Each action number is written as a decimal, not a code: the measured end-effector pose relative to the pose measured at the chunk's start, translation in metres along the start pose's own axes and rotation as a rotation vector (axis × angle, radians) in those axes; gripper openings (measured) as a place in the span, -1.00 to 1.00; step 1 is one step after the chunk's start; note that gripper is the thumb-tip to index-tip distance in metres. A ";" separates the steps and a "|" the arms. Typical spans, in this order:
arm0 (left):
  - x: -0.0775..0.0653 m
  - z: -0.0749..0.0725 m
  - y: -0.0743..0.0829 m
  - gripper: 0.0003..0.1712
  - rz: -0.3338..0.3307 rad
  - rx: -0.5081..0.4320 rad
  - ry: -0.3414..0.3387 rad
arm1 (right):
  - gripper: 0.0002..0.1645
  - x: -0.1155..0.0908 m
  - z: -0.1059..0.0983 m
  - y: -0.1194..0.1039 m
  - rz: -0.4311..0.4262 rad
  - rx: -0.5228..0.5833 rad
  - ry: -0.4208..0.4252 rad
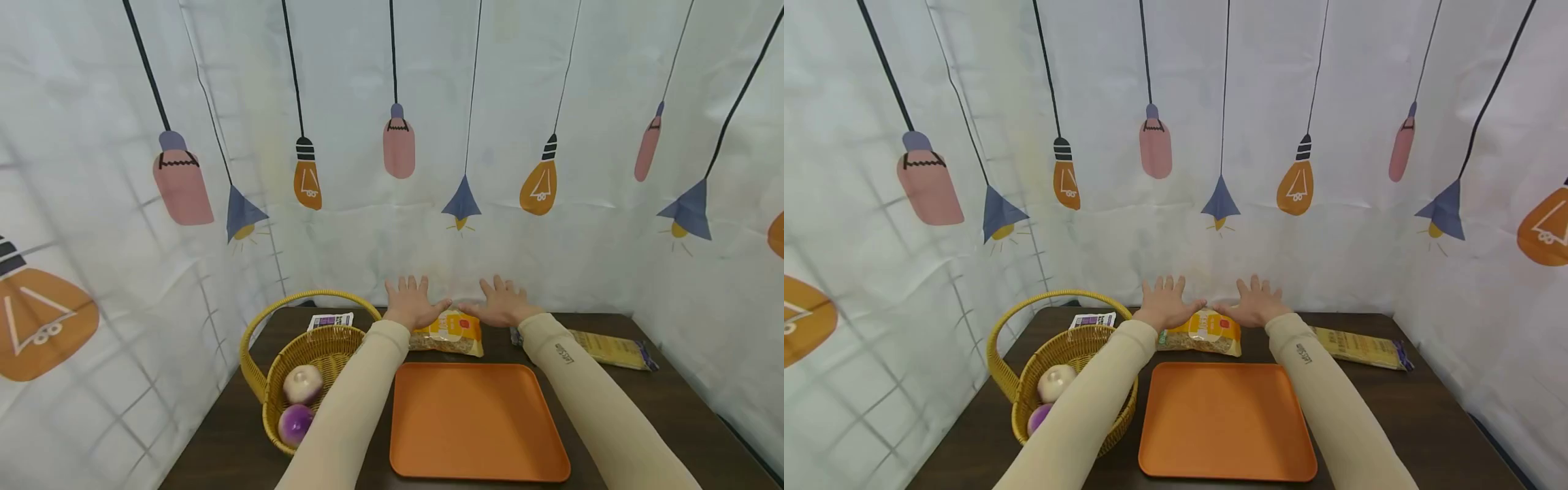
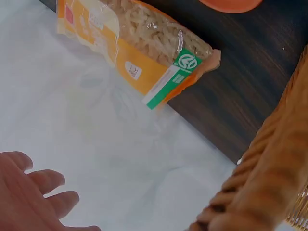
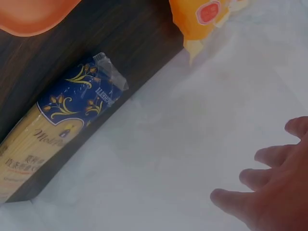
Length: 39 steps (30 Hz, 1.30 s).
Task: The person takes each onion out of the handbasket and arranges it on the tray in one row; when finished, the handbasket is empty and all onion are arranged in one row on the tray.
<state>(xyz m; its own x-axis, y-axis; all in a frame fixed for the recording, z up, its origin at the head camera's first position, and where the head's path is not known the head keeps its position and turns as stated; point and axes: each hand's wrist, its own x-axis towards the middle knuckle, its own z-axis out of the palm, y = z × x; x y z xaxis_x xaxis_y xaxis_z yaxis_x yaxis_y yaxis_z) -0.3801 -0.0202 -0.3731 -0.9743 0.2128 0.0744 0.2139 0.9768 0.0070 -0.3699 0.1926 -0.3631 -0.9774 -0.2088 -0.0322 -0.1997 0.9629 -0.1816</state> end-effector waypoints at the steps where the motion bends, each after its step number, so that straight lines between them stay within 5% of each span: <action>1: 0.000 0.002 0.000 0.06 0.002 0.003 0.003 | 0.20 0.000 0.000 0.000 0.000 -0.002 0.005; 10: -0.017 0.012 0.005 0.06 0.069 -0.039 -0.016 | 0.22 -0.016 0.018 0.001 -0.086 -0.044 0.049; 16: -0.038 0.024 0.004 0.07 0.136 -0.168 -0.034 | 0.20 -0.032 0.041 -0.004 -0.165 -0.039 0.028; 27: -0.111 0.030 -0.015 -0.19 0.276 -0.387 -0.003 | 0.11 -0.066 0.084 -0.021 -0.264 0.168 -0.070; 30: -0.127 0.032 -0.024 -0.34 0.278 -0.521 0.022 | 0.05 -0.072 0.091 -0.032 -0.283 0.255 -0.057; 36: -0.150 0.026 -0.039 -0.56 0.276 -0.929 0.035 | -0.14 -0.081 0.102 -0.057 -0.287 0.466 -0.068; 39: -0.158 0.022 -0.049 -0.62 0.271 -1.020 0.078 | -0.21 -0.085 0.106 -0.072 -0.306 0.524 -0.052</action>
<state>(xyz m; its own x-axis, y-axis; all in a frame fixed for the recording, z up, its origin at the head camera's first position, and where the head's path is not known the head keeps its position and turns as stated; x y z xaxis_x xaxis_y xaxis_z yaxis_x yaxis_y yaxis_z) -0.2386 -0.1010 -0.4071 -0.8853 0.3838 0.2625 0.4174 0.4072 0.8124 -0.2649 0.1228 -0.4516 -0.8740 -0.4831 0.0524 -0.3974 0.6486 -0.6492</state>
